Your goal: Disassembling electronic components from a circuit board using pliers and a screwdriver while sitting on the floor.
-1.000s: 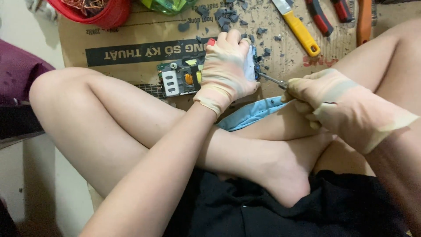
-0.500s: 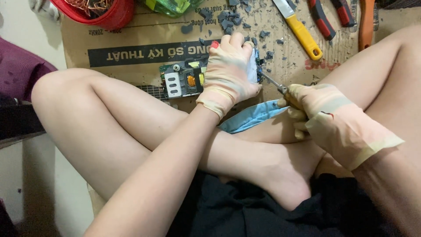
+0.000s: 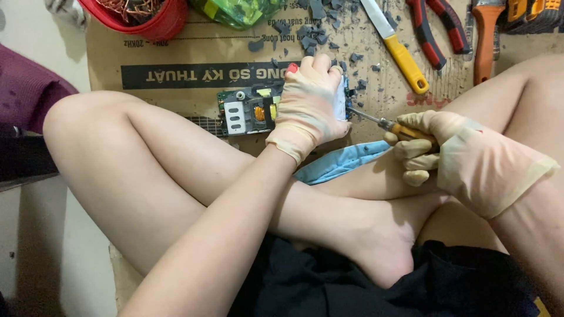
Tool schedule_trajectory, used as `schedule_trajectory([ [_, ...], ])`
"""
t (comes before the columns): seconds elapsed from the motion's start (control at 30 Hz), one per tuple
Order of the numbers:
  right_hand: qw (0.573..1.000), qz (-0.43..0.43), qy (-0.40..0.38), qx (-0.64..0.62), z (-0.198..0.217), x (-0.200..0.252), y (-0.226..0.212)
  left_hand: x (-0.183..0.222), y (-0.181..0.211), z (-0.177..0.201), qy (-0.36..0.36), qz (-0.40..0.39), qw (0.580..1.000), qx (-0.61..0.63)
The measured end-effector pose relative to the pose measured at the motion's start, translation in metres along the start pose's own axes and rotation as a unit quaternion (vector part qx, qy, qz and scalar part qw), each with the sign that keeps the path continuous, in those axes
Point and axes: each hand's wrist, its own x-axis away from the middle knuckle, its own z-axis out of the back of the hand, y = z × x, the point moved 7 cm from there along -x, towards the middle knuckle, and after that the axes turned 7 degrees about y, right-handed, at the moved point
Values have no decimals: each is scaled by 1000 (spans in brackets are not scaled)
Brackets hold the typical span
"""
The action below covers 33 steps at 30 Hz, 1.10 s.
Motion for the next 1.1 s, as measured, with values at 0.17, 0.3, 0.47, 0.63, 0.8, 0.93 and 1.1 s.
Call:
schedule_trajectory([
  [0.17, 1000, 10, 2, 3, 0, -3, -3, 0, -1, -1, 4, 4, 1000, 7],
  [0.3, 1000, 17, 7, -13, 4, 1, -1, 0, 0, -1, -4, 5, 1000, 3],
  [0.47, 1000, 8, 25, -12, 3, 4, -1, 0, -1, -1, 1, 5, 1000, 11],
  [0.63, 1000, 14, 17, -6, 1, 1, -3, 0, 0, 0, 1, 6, 1000, 16],
  [0.8, 999, -37, -18, -11, -1, -3, -7, 0, -1, -3, -4, 9, 1000, 18],
  [0.93, 999, -30, 38, 4, -7, 6, -13, -1, 0, -2, -16, 8, 1000, 6],
  [1.1, 996, -31, 84, 18, -23, 21, -17, -3, 0, -2, -29, 15, 999, 4],
])
